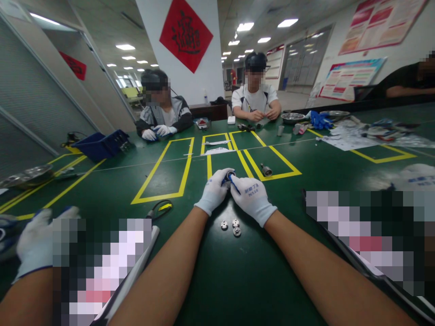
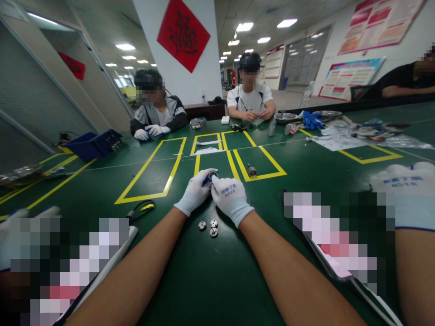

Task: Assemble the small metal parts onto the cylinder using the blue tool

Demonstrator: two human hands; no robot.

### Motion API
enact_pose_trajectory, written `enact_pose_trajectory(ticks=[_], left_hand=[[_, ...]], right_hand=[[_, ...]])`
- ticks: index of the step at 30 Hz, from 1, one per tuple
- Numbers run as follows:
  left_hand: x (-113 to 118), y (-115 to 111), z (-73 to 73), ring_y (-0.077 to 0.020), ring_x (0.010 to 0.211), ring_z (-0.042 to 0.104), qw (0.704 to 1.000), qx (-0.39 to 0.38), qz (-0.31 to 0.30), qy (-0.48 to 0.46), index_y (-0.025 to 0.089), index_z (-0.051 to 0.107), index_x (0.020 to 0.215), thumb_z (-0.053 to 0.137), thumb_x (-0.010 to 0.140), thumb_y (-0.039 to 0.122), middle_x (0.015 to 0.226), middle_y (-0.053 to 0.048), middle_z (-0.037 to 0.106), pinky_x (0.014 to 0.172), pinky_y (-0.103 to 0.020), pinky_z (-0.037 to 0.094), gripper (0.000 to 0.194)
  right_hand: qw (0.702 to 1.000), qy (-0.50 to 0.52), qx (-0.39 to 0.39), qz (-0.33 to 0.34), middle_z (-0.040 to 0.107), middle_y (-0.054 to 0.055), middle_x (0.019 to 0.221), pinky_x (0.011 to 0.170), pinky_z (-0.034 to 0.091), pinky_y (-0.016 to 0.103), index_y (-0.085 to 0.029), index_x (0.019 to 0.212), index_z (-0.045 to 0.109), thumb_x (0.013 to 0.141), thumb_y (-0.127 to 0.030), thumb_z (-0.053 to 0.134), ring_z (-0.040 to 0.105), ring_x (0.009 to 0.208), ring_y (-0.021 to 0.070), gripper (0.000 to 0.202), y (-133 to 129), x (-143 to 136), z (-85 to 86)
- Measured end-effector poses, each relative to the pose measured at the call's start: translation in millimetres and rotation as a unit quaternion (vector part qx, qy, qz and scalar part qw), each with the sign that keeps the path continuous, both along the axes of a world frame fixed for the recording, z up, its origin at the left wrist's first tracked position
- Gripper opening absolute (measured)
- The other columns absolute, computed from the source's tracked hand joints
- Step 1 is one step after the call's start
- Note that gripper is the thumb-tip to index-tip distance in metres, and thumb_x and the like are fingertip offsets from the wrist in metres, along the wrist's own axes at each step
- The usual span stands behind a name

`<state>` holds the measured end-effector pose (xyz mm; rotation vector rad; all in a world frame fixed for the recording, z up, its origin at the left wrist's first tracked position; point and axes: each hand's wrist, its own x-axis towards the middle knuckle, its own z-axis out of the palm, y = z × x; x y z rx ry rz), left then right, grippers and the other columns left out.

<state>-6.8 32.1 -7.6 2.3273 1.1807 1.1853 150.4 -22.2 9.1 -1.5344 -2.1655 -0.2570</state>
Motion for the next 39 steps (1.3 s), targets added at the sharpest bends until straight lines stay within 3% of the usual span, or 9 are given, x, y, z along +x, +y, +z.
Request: enact_pose_trajectory(ticks=[10, 19, 33, 39], left_hand=[[2.0, -2.3, 2.6, -0.0206, 0.117, 0.065, 1.000, -0.026, 0.003, -0.006, 0.020, 0.064, 0.124, 0.057, 0.084, 0.005, 0.125, -0.007, 0.071, 0.110, -0.038, 0.049, 0.044], [0.7, -2.5, 3.8, -0.0214, 0.114, 0.063, 1.000, 0.016, 0.005, 0.013, 0.020, 0.065, 0.122, 0.058, 0.083, 0.006, 0.121, -0.008, 0.066, 0.105, -0.038, 0.051, 0.043], [2.3, -1.0, 1.6, -0.0206, 0.117, 0.065, 1.000, -0.026, 0.011, -0.001, 0.021, 0.064, 0.125, 0.057, 0.083, 0.004, 0.125, -0.006, 0.071, 0.111, -0.039, 0.049, 0.046], [1.5, 0.2, 2.6, -0.0210, 0.114, 0.064, 1.000, 0.007, 0.025, 0.013, 0.019, 0.066, 0.120, 0.062, 0.082, 0.007, 0.120, -0.008, 0.070, 0.107, -0.038, 0.051, 0.040]], right_hand=[[1.000, 0.006, 0.006, 0.001, 0.074, 0.006, 0.089, 0.072, 0.033, 0.033, -0.021, 0.116, 0.068, 0.102, -0.032, 0.043, 0.064, 0.081, 0.0216, 0.031, 0.0, 0.6, -0.1], [1.000, 0.009, 0.016, 0.005, 0.074, 0.007, 0.089, 0.072, 0.033, 0.033, -0.020, 0.115, 0.068, 0.101, -0.031, 0.043, 0.064, 0.081, 0.0212, 0.031, 0.1, 0.7, -0.2], [1.000, 0.012, 0.005, 0.003, 0.074, 0.007, 0.090, 0.072, 0.034, 0.033, -0.020, 0.116, 0.068, 0.101, -0.032, 0.044, 0.064, 0.081, 0.0208, 0.031, -1.0, 0.6, 2.0], [1.000, 0.020, 0.009, 0.003, 0.074, 0.006, 0.089, 0.072, 0.034, 0.032, -0.021, 0.113, 0.069, 0.101, -0.032, 0.044, 0.064, 0.081, 0.0206, 0.029, -0.4, 1.0, 1.4]])
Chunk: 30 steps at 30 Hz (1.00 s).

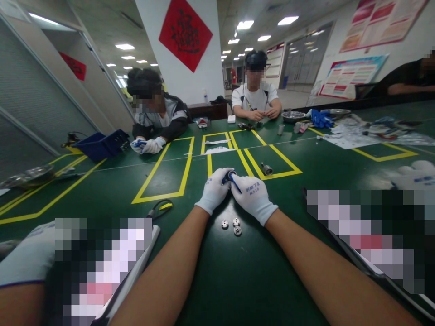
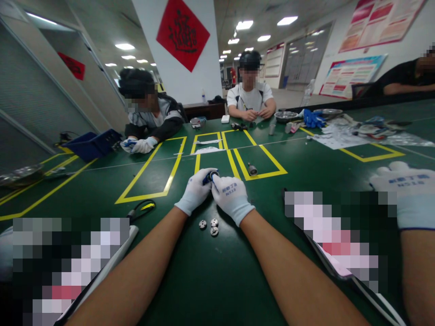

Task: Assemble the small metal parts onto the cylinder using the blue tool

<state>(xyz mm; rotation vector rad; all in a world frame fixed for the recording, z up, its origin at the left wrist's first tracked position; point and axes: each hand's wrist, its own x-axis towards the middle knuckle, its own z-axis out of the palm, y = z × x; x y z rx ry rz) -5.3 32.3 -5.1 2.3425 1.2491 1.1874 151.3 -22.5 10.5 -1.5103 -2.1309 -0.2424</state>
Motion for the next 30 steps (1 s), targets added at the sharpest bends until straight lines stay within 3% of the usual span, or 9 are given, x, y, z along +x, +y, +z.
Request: enact_pose_trajectory(ticks=[12, 30], left_hand=[[0.2, -0.5, -2.4, -0.0225, 0.115, 0.064, 1.000, -0.008, 0.010, 0.017, 0.021, 0.065, 0.121, 0.060, 0.083, 0.008, 0.121, -0.008, 0.069, 0.106, -0.040, 0.051, 0.041], [3.2, -3.9, 2.1, -0.0235, 0.112, 0.067, 0.999, -0.037, 0.013, 0.019, 0.023, 0.064, 0.120, 0.056, 0.082, 0.006, 0.120, -0.006, 0.072, 0.106, -0.040, 0.052, 0.042]], right_hand=[[1.000, 0.006, -0.019, -0.004, 0.075, 0.006, 0.092, 0.073, 0.036, 0.032, -0.021, 0.112, 0.069, 0.101, -0.032, 0.045, 0.065, 0.083, 0.0203, 0.029, -0.6, 0.4, 1.2], [1.000, 0.011, -0.023, -0.002, 0.076, 0.008, 0.098, 0.077, 0.040, 0.032, -0.020, 0.126, 0.066, 0.102, -0.032, 0.043, 0.066, 0.088, 0.0213, 0.036, -0.6, 0.4, 1.2]])
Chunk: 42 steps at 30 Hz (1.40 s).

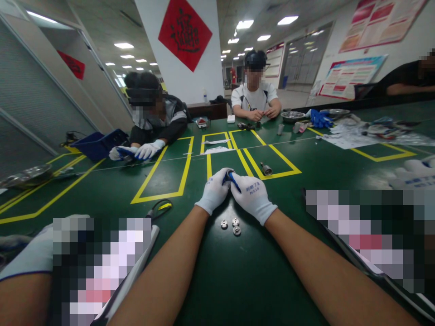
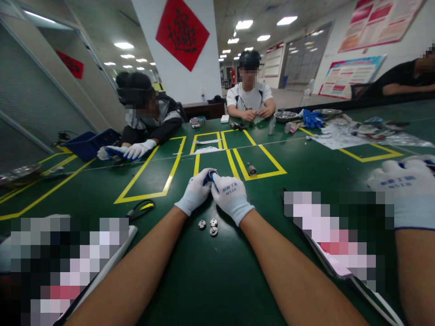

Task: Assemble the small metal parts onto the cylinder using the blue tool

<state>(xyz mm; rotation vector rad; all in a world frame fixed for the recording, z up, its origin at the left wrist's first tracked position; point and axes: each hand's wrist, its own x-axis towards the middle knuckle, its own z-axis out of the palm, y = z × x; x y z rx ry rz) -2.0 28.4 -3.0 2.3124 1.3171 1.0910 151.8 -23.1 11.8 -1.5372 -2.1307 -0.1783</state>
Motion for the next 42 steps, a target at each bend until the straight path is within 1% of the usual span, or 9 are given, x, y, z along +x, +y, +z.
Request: enact_pose_trajectory(ticks=[4, 11, 15, 18, 22, 26, 29, 34, 42], left_hand=[[0, -1, 0.7, -0.0242, 0.108, 0.068, 1.000, -0.005, 0.010, 0.000, 0.025, 0.063, 0.121, 0.056, 0.084, 0.007, 0.116, -0.005, 0.073, 0.101, -0.040, 0.054, 0.042], [-1, 2, -1.1, -0.0218, 0.114, 0.065, 0.999, 0.019, -0.006, -0.029, 0.021, 0.064, 0.119, 0.060, 0.080, 0.005, 0.120, -0.007, 0.070, 0.107, -0.038, 0.050, 0.043], [-1, 1, 1.5, -0.0219, 0.111, 0.064, 0.999, 0.043, 0.014, -0.016, 0.021, 0.066, 0.116, 0.063, 0.082, 0.010, 0.115, -0.007, 0.067, 0.102, -0.038, 0.052, 0.035], [0, -2, 4.6, -0.0220, 0.106, 0.064, 0.999, 0.036, 0.023, -0.006, 0.021, 0.068, 0.113, 0.066, 0.084, 0.015, 0.112, -0.007, 0.065, 0.097, -0.037, 0.054, 0.030], [1, -4, 5.6, -0.0227, 0.106, 0.064, 0.999, 0.041, 0.020, -0.008, 0.020, 0.067, 0.116, 0.071, 0.085, 0.020, 0.113, -0.007, 0.066, 0.097, -0.038, 0.054, 0.031], [1, -3, 3.2, -0.0222, 0.107, 0.065, 0.999, 0.052, -0.001, -0.012, 0.021, 0.066, 0.118, 0.071, 0.086, 0.020, 0.115, -0.007, 0.068, 0.098, -0.038, 0.054, 0.033], [1, -2, 1.4, -0.0223, 0.108, 0.065, 0.998, 0.057, -0.009, -0.003, 0.021, 0.065, 0.119, 0.069, 0.087, 0.019, 0.116, -0.007, 0.068, 0.098, -0.038, 0.054, 0.032], [1, -2, -0.9, -0.0220, 0.106, 0.065, 0.998, 0.069, -0.008, 0.012, 0.021, 0.064, 0.117, 0.068, 0.086, 0.016, 0.114, -0.006, 0.067, 0.095, -0.037, 0.055, 0.032], [3, -3, -0.1, -0.0214, 0.103, 0.065, 0.997, 0.073, -0.013, 0.021, 0.021, 0.064, 0.113, 0.069, 0.083, 0.013, 0.112, -0.006, 0.067, 0.093, -0.037, 0.056, 0.032]], right_hand=[[1.000, 0.000, 0.001, -0.001, 0.076, 0.008, 0.098, 0.077, 0.040, 0.032, -0.020, 0.130, 0.064, 0.101, -0.034, 0.044, 0.066, 0.088, 0.0219, 0.038, 0, -1, -1.0], [1.000, 0.014, 0.016, 0.008, 0.075, 0.008, 0.096, 0.077, 0.040, 0.032, -0.020, 0.125, 0.066, 0.102, -0.033, 0.043, 0.066, 0.086, 0.0221, 0.036, 0, 1, -3.5], [0.997, 0.042, 0.064, -0.014, 0.074, 0.014, 0.110, 0.087, 0.043, 0.034, -0.014, 0.138, 0.059, 0.102, -0.033, 0.042, 0.066, 0.098, 0.0251, 0.044, 1, 2, -5.0], [0.993, 0.089, 0.074, -0.038, 0.072, 0.016, 0.118, 0.094, 0.044, 0.036, -0.010, 0.140, 0.057, 0.101, -0.033, 0.045, 0.065, 0.106, 0.0268, 0.047, 5, 3, -8.9], [0.974, 0.211, 0.038, -0.067, 0.073, 0.014, 0.117, 0.093, 0.048, 0.035, -0.013, 0.127, 0.064, 0.097, -0.038, 0.054, 0.066, 0.106, 0.0256, 0.040, 15, 7, -16.7], [0.958, 0.281, 0.011, -0.053, 0.074, 0.007, 0.092, 0.082, 0.049, 0.032, -0.021, 0.098, 0.069, 0.094, -0.045, 0.056, 0.067, 0.087, 0.0225, 0.028, 20, 10, -18.3], [0.956, 0.290, 0.022, -0.034, 0.071, 0.004, 0.084, 0.076, 0.046, 0.030, -0.023, 0.085, 0.065, 0.094, -0.045, 0.056, 0.065, 0.080, 0.0203, 0.026, 18, 9, -15.8], [0.951, 0.303, -0.012, -0.056, 0.063, -0.001, 0.070, 0.067, 0.039, 0.029, -0.024, 0.072, 0.058, 0.089, -0.045, 0.061, 0.057, 0.068, 0.0175, 0.027, 17, 9, -14.4], [0.944, 0.319, -0.036, -0.078, 0.056, -0.003, 0.061, 0.062, 0.033, 0.028, -0.024, 0.064, 0.050, 0.086, -0.051, 0.061, 0.049, 0.061, 0.0153, 0.036, 16, 8, -13.7]])
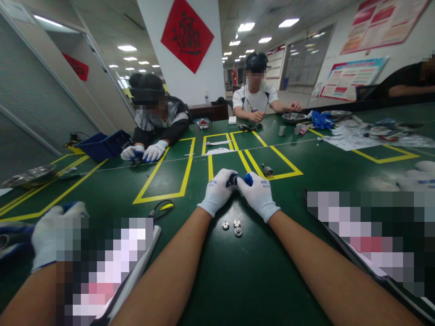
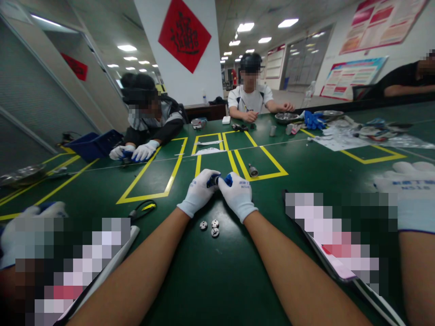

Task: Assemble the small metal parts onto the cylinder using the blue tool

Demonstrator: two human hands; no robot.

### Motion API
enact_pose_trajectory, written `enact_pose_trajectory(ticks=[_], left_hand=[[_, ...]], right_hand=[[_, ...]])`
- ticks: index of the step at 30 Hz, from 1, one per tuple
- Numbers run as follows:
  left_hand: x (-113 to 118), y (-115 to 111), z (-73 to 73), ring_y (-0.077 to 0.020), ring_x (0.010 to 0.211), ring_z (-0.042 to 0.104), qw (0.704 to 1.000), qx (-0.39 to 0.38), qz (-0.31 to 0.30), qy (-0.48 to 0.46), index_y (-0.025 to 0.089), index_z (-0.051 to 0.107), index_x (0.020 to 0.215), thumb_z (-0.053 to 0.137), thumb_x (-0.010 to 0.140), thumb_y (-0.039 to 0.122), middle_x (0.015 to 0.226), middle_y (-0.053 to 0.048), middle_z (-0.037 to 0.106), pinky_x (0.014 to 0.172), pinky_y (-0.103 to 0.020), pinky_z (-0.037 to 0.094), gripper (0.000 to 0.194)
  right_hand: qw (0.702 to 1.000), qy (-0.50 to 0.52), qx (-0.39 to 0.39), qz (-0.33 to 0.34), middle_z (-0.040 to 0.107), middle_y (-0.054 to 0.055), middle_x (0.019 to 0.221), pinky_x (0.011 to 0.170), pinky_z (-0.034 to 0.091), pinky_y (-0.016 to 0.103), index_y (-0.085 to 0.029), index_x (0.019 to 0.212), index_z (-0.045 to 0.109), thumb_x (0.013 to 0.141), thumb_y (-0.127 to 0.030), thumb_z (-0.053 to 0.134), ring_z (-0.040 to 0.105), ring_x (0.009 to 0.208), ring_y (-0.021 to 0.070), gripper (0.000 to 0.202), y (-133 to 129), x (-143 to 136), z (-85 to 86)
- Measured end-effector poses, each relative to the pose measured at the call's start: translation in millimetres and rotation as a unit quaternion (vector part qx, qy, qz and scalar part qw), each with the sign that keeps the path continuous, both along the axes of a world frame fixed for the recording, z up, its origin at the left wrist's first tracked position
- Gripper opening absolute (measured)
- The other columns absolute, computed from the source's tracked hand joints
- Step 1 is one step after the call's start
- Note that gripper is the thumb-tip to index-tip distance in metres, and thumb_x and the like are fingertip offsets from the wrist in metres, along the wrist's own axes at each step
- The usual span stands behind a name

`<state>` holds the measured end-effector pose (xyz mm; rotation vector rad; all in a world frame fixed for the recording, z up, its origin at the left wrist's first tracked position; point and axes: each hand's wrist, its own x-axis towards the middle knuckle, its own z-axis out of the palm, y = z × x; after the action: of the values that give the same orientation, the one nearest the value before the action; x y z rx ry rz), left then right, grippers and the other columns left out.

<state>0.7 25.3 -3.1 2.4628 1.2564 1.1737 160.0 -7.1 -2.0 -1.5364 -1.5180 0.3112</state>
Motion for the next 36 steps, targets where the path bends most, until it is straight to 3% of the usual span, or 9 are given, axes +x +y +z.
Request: enact_pose_trajectory(ticks=[25, 36], left_hand=[[-2.1, -0.4, 0.8, -0.0214, 0.106, 0.066, 1.000, -0.001, -0.009, 0.000, 0.021, 0.066, 0.114, 0.067, 0.081, 0.009, 0.113, -0.005, 0.069, 0.096, -0.038, 0.056, 0.035], [-2.2, -0.9, 0.9, -0.0213, 0.107, 0.066, 1.000, -0.003, -0.013, 0.009, 0.023, 0.066, 0.114, 0.066, 0.080, 0.007, 0.114, -0.005, 0.069, 0.097, -0.039, 0.056, 0.038]], right_hand=[[0.999, -0.007, 0.007, 0.046, 0.049, -0.005, 0.054, 0.058, 0.029, 0.028, -0.023, 0.056, 0.044, 0.088, -0.050, 0.059, 0.045, 0.056, 0.0134, 0.045, 0.6, 0.7, -2.1], [0.997, -0.020, -0.021, 0.071, 0.053, -0.004, 0.054, 0.057, 0.029, 0.028, -0.023, 0.055, 0.047, 0.086, -0.047, 0.060, 0.046, 0.055, 0.0135, 0.041, 3.2, 2.1, -1.3]])
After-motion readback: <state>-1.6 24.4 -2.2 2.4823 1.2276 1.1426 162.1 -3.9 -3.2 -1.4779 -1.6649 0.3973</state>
